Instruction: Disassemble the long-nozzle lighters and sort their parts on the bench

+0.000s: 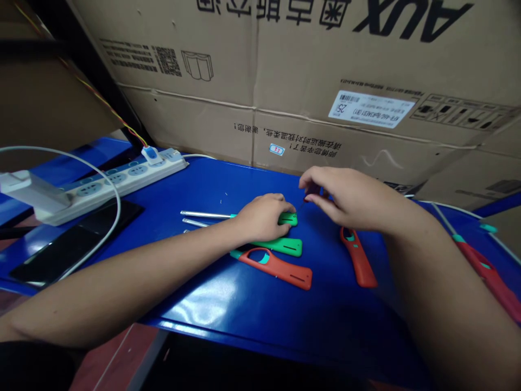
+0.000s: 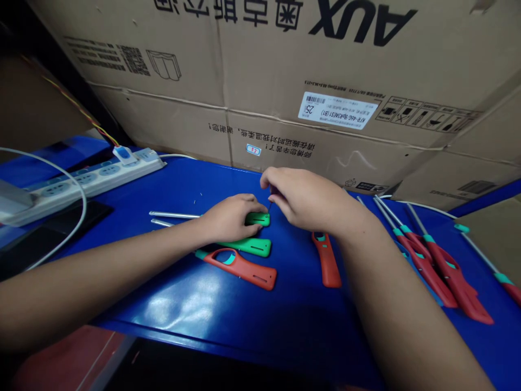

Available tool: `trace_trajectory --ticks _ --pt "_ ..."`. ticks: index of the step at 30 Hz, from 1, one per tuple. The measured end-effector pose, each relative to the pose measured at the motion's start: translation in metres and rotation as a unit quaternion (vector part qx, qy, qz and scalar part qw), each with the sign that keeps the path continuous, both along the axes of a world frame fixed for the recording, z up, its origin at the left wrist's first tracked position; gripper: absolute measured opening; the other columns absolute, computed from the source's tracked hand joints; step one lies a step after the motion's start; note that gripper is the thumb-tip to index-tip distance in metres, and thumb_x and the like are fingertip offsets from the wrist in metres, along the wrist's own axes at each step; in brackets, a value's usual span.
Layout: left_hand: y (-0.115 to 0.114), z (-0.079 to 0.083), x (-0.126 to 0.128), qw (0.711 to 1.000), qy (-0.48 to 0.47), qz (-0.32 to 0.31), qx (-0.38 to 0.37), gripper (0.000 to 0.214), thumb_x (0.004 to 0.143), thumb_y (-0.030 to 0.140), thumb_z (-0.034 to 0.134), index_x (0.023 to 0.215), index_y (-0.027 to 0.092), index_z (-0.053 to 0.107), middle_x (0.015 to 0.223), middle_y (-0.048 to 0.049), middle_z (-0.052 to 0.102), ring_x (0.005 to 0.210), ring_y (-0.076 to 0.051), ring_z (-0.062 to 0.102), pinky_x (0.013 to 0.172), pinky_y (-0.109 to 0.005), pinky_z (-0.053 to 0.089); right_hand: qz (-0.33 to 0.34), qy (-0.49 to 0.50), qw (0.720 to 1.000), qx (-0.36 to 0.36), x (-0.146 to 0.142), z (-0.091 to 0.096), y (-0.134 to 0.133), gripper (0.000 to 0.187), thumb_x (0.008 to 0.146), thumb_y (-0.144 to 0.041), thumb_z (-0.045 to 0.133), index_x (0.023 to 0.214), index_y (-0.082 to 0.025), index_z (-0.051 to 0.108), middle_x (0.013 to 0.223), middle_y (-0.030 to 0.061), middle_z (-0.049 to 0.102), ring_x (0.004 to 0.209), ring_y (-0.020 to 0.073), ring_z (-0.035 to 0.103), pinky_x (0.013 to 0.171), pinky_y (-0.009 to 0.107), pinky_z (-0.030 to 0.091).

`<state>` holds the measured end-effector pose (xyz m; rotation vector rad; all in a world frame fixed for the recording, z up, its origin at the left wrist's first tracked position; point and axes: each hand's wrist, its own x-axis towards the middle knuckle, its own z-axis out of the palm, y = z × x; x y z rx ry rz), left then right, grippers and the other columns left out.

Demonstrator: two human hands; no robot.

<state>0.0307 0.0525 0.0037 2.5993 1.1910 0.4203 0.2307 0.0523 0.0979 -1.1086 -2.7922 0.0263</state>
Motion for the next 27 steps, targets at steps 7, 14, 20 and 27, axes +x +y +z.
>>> trace_trajectory --ticks 7,14,20,27 --pt "-0.0004 0.0004 -0.0007 1.0 -0.011 0.009 0.001 0.039 0.081 0.031 0.065 0.118 0.02 0.069 0.101 -0.008 0.065 0.102 -0.028 0.062 0.091 -0.041 0.051 0.009 0.005 1.0 0.003 0.0002 0.0052 -0.0039 0.026 0.089 -0.019 0.05 0.114 -0.019 0.059 0.104 0.007 0.071 0.089 0.0216 0.066 0.074 0.032 0.047" --pt "-0.0001 0.0014 -0.0003 1.0 -0.008 0.012 0.002 0.042 0.08 0.03 0.065 0.121 0.021 0.068 0.105 -0.0077 0.065 0.106 -0.028 0.061 0.093 -0.041 0.051 0.023 0.001 1.0 0.019 -0.0007 0.0047 -0.0078 0.029 0.09 -0.021 0.048 0.117 -0.02 0.06 0.11 0.0081 0.071 0.093 0.0242 0.067 0.076 0.035 0.048" --pt "0.0002 -0.0004 -0.0009 1.0 -0.01 0.01 0.005 0.042 0.079 0.03 0.065 0.12 0.021 0.068 0.104 -0.0077 0.065 0.106 -0.028 0.061 0.092 -0.041 0.051 0.02 -0.002 1.0 0.022 -0.0003 0.0057 -0.0081 0.03 0.09 -0.02 0.047 0.116 -0.02 0.061 0.109 0.0081 0.071 0.093 0.0239 0.067 0.076 0.034 0.048" --pt "0.0007 -0.002 -0.0009 1.0 -0.018 0.01 0.002 0.041 0.079 0.029 0.066 0.119 0.02 0.068 0.104 -0.0079 0.065 0.106 -0.028 0.061 0.093 -0.042 0.05 0.019 -0.004 1.0 0.024 0.0007 0.0054 -0.0077 0.029 0.089 -0.021 0.048 0.115 -0.02 0.062 0.108 0.0078 0.072 0.092 0.0236 0.066 0.075 0.034 0.047"
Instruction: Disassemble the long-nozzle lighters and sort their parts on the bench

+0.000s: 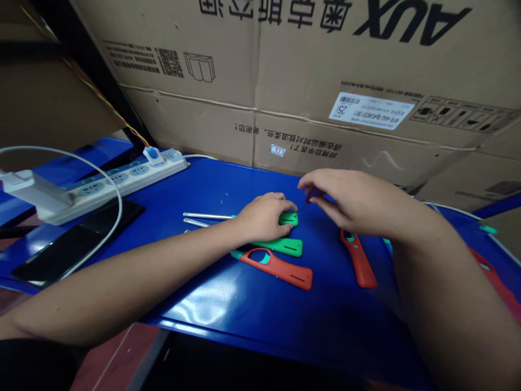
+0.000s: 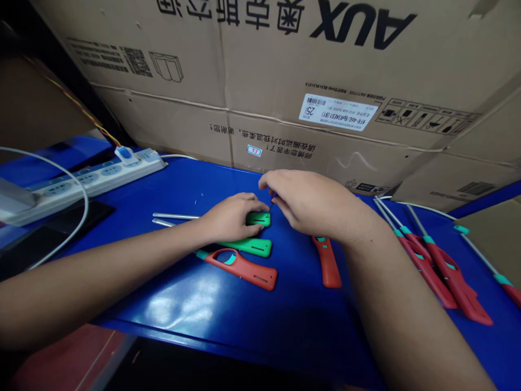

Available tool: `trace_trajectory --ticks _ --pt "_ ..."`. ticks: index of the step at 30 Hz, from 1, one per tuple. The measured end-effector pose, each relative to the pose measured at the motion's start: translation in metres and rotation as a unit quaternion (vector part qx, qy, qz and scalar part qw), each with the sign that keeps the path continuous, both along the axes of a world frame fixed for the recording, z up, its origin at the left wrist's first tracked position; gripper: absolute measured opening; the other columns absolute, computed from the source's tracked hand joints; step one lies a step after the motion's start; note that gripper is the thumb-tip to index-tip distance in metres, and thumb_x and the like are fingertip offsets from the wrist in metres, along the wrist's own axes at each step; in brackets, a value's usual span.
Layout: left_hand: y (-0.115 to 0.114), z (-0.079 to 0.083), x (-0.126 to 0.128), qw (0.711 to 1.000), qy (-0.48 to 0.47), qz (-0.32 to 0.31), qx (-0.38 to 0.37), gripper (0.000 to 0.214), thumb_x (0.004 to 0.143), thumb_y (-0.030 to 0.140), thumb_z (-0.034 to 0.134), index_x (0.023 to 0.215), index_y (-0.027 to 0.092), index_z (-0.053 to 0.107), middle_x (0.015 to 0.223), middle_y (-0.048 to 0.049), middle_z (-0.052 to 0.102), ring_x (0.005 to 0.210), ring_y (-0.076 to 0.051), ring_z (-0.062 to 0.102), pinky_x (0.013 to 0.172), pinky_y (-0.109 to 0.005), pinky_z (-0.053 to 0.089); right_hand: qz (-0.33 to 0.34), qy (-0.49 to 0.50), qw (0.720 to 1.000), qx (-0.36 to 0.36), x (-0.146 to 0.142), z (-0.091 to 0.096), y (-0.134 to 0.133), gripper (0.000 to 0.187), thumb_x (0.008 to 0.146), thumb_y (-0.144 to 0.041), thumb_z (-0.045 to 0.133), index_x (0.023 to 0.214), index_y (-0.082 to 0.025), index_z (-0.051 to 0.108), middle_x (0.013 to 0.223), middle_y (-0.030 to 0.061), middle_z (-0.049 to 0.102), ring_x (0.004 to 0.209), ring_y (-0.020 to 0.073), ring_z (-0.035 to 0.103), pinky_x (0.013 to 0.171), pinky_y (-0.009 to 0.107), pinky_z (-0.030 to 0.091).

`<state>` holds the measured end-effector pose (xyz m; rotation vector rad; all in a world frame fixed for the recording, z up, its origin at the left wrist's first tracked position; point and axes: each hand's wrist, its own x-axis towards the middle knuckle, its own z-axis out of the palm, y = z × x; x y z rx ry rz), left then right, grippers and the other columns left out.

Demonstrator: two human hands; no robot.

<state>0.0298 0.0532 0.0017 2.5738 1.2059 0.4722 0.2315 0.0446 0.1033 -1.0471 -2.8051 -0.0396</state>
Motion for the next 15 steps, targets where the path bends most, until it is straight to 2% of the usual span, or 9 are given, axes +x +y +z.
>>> trace_trajectory --ticks 5,8,12,14,15 --pt "0.0 0.0 0.001 1.0 -0.001 -0.001 -0.001 0.04 0.08 0.03 0.066 0.119 0.02 0.068 0.104 -0.0079 0.065 0.107 -0.028 0.061 0.094 -0.041 0.05 0.0 -0.014 1.0 -0.002 -0.002 0.0 0.0 0.028 0.09 -0.021 0.047 0.114 -0.02 0.062 0.107 0.0073 0.072 0.091 0.0231 0.066 0.073 0.033 0.046" --pt "0.0 0.001 0.001 1.0 0.011 0.003 0.001 0.037 0.08 0.029 0.065 0.116 0.02 0.069 0.101 -0.0076 0.064 0.101 -0.027 0.062 0.09 -0.04 0.052 -0.008 -0.062 0.998 0.012 -0.007 -0.001 -0.001 0.026 0.093 -0.03 0.046 0.113 -0.02 0.061 0.106 0.0085 0.072 0.091 0.0255 0.066 0.068 0.033 0.042" --pt "0.0 -0.001 0.001 1.0 0.017 0.0 0.003 0.033 0.082 0.028 0.064 0.113 0.02 0.07 0.105 -0.0086 0.065 0.101 -0.027 0.063 0.089 -0.04 0.052 -0.114 -0.141 0.981 0.065 -0.021 -0.008 -0.001 0.045 0.1 -0.05 0.032 0.11 -0.018 0.061 0.08 0.0114 0.071 0.071 0.0285 0.066 0.053 0.032 0.027" --pt "0.001 -0.002 0.001 1.0 0.012 -0.005 -0.002 0.034 0.082 0.027 0.065 0.115 0.02 0.069 0.109 -0.009 0.065 0.105 -0.027 0.062 0.092 -0.04 0.051 -0.156 -0.141 0.973 0.09 -0.025 -0.012 0.0 0.049 0.101 -0.051 0.027 0.104 -0.018 0.063 0.075 0.0121 0.07 0.067 0.0283 0.065 0.052 0.031 0.023" --pt "0.001 -0.002 0.0 1.0 0.009 -0.006 -0.004 0.034 0.082 0.027 0.065 0.116 0.02 0.069 0.11 -0.009 0.065 0.106 -0.027 0.062 0.094 -0.04 0.051 -0.155 -0.13 0.975 0.087 -0.026 -0.014 0.0 0.047 0.101 -0.05 0.028 0.101 -0.019 0.063 0.076 0.0119 0.07 0.067 0.0276 0.065 0.053 0.031 0.023"
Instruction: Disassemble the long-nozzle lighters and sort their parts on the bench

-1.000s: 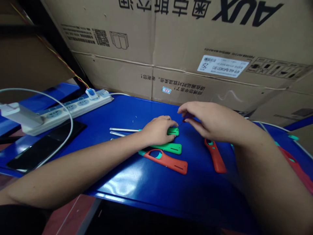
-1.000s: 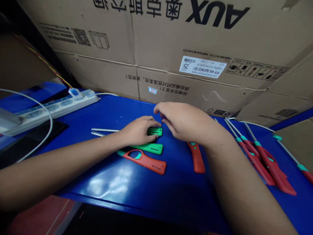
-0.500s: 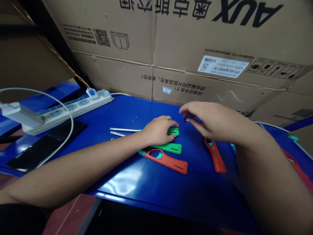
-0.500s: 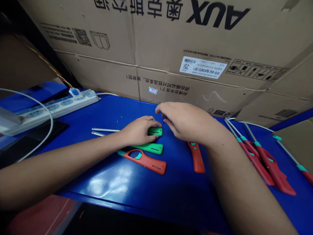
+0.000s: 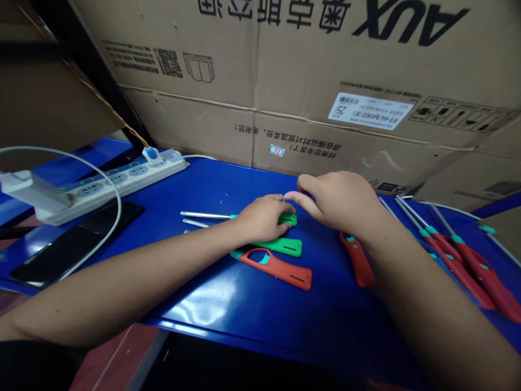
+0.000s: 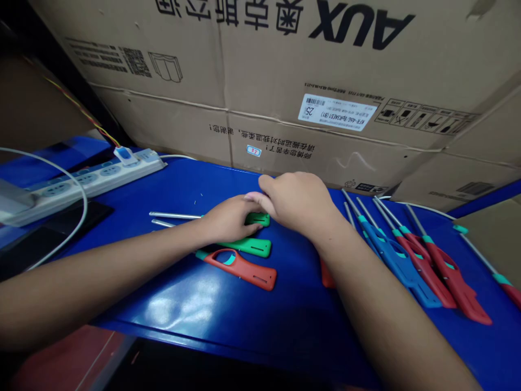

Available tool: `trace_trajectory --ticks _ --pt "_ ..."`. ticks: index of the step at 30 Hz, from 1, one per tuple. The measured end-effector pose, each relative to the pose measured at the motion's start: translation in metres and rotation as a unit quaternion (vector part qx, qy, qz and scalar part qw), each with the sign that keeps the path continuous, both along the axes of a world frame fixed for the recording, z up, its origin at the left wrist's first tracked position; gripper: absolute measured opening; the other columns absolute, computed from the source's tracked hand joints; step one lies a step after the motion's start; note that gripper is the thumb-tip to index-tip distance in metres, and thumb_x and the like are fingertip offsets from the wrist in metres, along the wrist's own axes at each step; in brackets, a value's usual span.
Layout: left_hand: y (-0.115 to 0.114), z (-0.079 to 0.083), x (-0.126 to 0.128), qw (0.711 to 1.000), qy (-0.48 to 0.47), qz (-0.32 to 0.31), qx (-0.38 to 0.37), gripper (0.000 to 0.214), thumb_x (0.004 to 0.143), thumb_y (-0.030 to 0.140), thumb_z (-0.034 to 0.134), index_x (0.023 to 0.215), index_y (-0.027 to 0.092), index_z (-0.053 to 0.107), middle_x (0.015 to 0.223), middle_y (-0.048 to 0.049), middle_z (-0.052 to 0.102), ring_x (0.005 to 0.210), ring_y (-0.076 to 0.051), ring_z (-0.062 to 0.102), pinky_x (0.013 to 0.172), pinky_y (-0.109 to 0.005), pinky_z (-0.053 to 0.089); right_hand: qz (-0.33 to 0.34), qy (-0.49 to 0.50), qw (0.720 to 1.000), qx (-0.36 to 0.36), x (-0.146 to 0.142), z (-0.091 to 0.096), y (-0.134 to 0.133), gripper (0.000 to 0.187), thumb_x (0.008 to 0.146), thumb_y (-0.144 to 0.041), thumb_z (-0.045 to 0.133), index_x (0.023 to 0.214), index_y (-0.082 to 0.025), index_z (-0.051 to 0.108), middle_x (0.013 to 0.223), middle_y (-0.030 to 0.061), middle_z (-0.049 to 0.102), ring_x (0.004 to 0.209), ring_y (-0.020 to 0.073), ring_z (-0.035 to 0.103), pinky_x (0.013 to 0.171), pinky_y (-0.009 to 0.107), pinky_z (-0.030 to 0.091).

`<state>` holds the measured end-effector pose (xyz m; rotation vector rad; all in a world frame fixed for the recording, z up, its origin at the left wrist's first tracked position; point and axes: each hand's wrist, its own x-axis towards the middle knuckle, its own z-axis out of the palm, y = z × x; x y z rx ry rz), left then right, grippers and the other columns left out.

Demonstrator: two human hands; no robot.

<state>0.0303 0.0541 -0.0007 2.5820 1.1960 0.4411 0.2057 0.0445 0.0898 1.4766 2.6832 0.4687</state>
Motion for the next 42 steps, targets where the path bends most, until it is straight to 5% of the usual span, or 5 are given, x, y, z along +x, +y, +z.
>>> trace_trajectory --ticks 5,10,20,42 --pt "0.0 0.001 0.0 1.0 0.001 0.0 0.0 0.03 0.083 0.026 0.065 0.112 0.021 0.07 0.102 -0.0073 0.065 0.101 -0.025 0.062 0.091 -0.037 0.051 0.113 0.088 0.985 -0.097 0.008 0.004 -0.002 0.027 0.093 -0.026 0.045 0.118 -0.019 0.055 0.104 0.0093 0.072 0.087 0.0233 0.066 0.066 0.03 0.038" --pt "0.0 0.003 0.0 1.0 0.002 -0.001 0.006 0.031 0.082 0.027 0.065 0.113 0.021 0.07 0.1 -0.0071 0.064 0.099 -0.025 0.062 0.088 -0.037 0.051 0.067 0.064 0.992 -0.085 0.013 0.008 -0.001 0.025 0.096 -0.037 0.044 0.108 -0.019 0.057 0.095 0.0089 0.071 0.078 0.024 0.063 0.061 0.031 0.035" --pt "0.0 0.002 -0.001 1.0 -0.01 0.001 0.002 0.037 0.08 0.031 0.067 0.115 0.021 0.069 0.1 -0.0068 0.064 0.101 -0.026 0.062 0.09 -0.039 0.052 0.157 0.122 0.976 -0.092 0.019 0.01 0.002 0.022 0.088 -0.021 0.052 0.108 -0.018 0.061 0.104 0.0087 0.069 0.092 0.0234 0.063 0.077 0.034 0.045" --pt "-0.001 0.003 -0.001 1.0 -0.009 0.003 0.008 0.046 0.08 0.03 0.066 0.125 0.02 0.064 0.107 -0.0084 0.065 0.106 -0.027 0.06 0.094 -0.041 0.051 0.166 0.12 0.974 -0.093 0.022 0.018 -0.003 0.029 0.088 -0.021 0.05 0.114 -0.017 0.062 0.109 0.0102 0.069 0.096 0.0252 0.064 0.082 0.038 0.049"
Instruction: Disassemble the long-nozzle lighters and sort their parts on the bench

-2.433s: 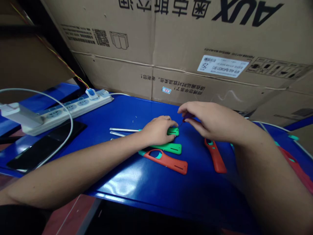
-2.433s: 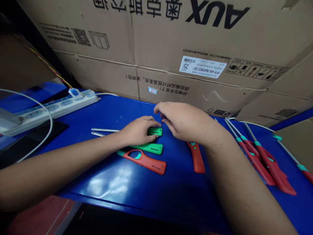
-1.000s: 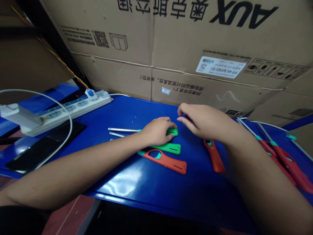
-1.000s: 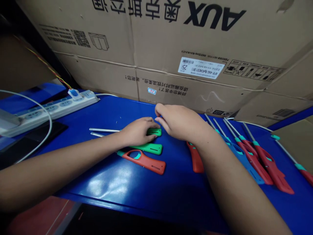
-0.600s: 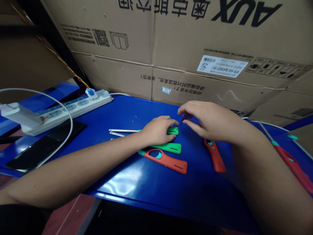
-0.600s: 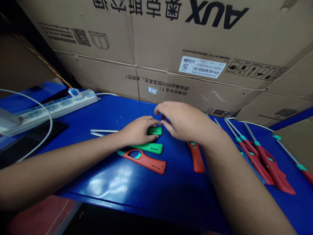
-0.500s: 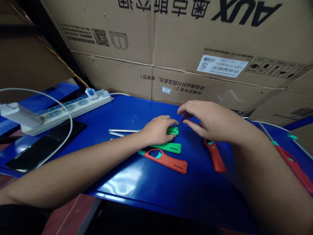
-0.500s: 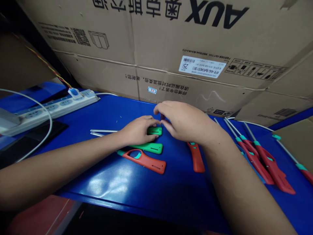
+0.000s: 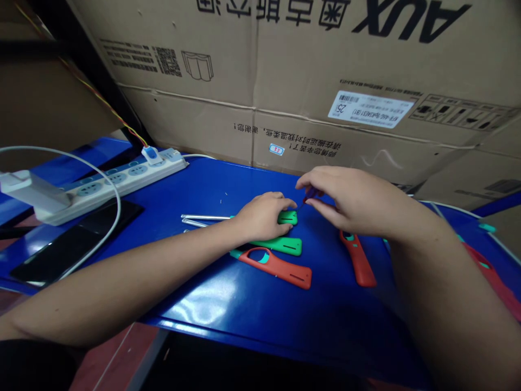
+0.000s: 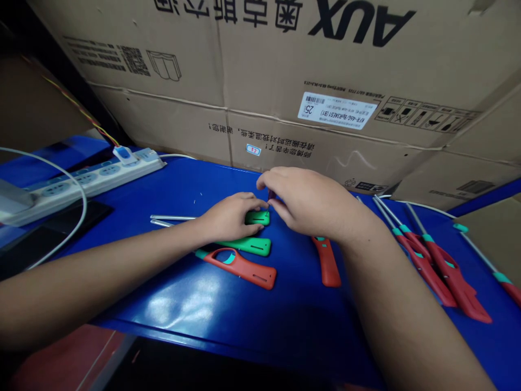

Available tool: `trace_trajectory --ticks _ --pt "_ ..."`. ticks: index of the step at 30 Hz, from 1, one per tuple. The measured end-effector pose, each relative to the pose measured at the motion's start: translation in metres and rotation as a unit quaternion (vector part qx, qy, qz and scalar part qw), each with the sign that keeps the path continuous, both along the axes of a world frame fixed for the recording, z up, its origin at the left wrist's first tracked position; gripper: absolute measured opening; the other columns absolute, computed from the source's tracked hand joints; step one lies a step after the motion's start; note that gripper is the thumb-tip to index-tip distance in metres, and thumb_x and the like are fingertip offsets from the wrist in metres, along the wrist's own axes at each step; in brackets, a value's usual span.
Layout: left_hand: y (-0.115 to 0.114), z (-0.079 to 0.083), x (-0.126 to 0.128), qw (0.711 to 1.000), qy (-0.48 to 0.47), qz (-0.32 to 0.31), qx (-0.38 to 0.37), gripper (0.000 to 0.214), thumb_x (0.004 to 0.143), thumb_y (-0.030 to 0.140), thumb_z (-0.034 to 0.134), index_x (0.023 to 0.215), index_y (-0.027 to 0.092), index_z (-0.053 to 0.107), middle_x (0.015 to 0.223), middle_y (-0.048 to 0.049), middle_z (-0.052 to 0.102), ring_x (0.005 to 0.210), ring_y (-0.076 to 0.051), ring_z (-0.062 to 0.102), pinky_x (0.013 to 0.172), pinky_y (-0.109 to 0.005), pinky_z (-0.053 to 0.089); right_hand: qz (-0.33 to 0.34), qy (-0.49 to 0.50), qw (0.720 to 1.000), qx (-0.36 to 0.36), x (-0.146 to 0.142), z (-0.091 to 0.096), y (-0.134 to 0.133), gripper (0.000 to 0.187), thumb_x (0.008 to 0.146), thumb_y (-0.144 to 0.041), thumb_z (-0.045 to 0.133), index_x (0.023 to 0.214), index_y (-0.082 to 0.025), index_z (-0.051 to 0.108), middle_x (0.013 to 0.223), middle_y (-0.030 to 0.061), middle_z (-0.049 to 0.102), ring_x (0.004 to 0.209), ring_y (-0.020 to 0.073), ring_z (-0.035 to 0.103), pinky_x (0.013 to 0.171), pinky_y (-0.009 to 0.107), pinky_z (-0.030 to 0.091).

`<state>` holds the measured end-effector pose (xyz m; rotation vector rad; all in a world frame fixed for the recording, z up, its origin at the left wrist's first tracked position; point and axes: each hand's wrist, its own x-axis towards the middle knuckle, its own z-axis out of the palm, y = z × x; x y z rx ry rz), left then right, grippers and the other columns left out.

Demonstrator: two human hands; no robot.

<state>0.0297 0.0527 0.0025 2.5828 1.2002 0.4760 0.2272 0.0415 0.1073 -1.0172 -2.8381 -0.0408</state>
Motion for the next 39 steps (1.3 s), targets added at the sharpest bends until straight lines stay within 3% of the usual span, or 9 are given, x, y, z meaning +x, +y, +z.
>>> trace_trajectory --ticks 12,18,21,26,31,39 --pt "0.0002 0.0001 0.0003 1.0 0.006 0.0 -0.009 0.039 0.082 0.03 0.065 0.119 0.018 0.068 0.104 -0.0088 0.065 0.106 -0.028 0.061 0.094 -0.042 0.05 -0.009 -0.023 1.0 0.002 -0.0016 -0.0036 0.002 0.029 0.09 -0.023 0.048 0.114 -0.017 0.063 0.109 0.0108 0.068 0.095 0.0251 0.064 0.079 0.036 0.047" --pt "0.0016 -0.0011 0.0001 1.0 0.017 0.001 -0.003 0.03 0.086 0.034 0.064 0.11 0.018 0.071 0.099 -0.0094 0.065 0.096 -0.028 0.062 0.085 -0.041 0.052 -0.049 -0.084 0.995 0.019 -0.0072 -0.006 0.005 0.033 0.097 -0.042 0.043 0.105 -0.018 0.065 0.097 0.0099 0.071 0.086 0.0257 0.064 0.068 0.034 0.041" --pt "0.0011 0.0003 0.0003 1.0 0.016 -0.003 -0.009 0.034 0.084 0.03 0.064 0.116 0.02 0.07 0.101 -0.0086 0.065 0.099 -0.027 0.062 0.089 -0.039 0.051 -0.048 -0.088 0.995 0.025 -0.007 -0.0068 0.0068 0.031 0.098 -0.036 0.04 0.098 -0.017 0.065 0.095 0.0097 0.071 0.083 0.0236 0.064 0.067 0.032 0.039" --pt "0.0002 0.0004 0.0001 1.0 0.009 0.003 -0.012 0.042 0.081 0.03 0.065 0.121 0.019 0.067 0.103 -0.0078 0.063 0.102 -0.027 0.061 0.092 -0.039 0.051 -0.045 -0.051 0.997 0.036 -0.0038 -0.0067 0.0057 0.027 0.095 -0.032 0.045 0.111 -0.018 0.062 0.097 0.0085 0.072 0.083 0.0233 0.064 0.066 0.031 0.039" --pt "0.0007 -0.003 -0.0005 1.0 -0.023 0.014 -0.007 0.054 0.076 0.036 0.069 0.126 0.018 0.062 0.108 -0.0078 0.058 0.101 -0.026 0.059 0.091 -0.039 0.051 -0.041 -0.047 0.997 0.039 -0.0044 -0.0043 0.0024 0.027 0.093 -0.03 0.046 0.112 -0.019 0.062 0.096 0.0076 0.072 0.081 0.0233 0.064 0.064 0.031 0.038" --pt "0.0009 -0.0034 -0.0002 1.0 -0.01 0.011 -0.012 0.049 0.076 0.035 0.067 0.123 0.02 0.064 0.106 -0.0068 0.059 0.099 -0.025 0.059 0.089 -0.038 0.05 -0.033 -0.054 0.997 0.038 -0.0053 -0.0031 0.0013 0.027 0.093 -0.029 0.047 0.113 -0.019 0.062 0.098 0.0077 0.072 0.081 0.023 0.064 0.064 0.031 0.037"
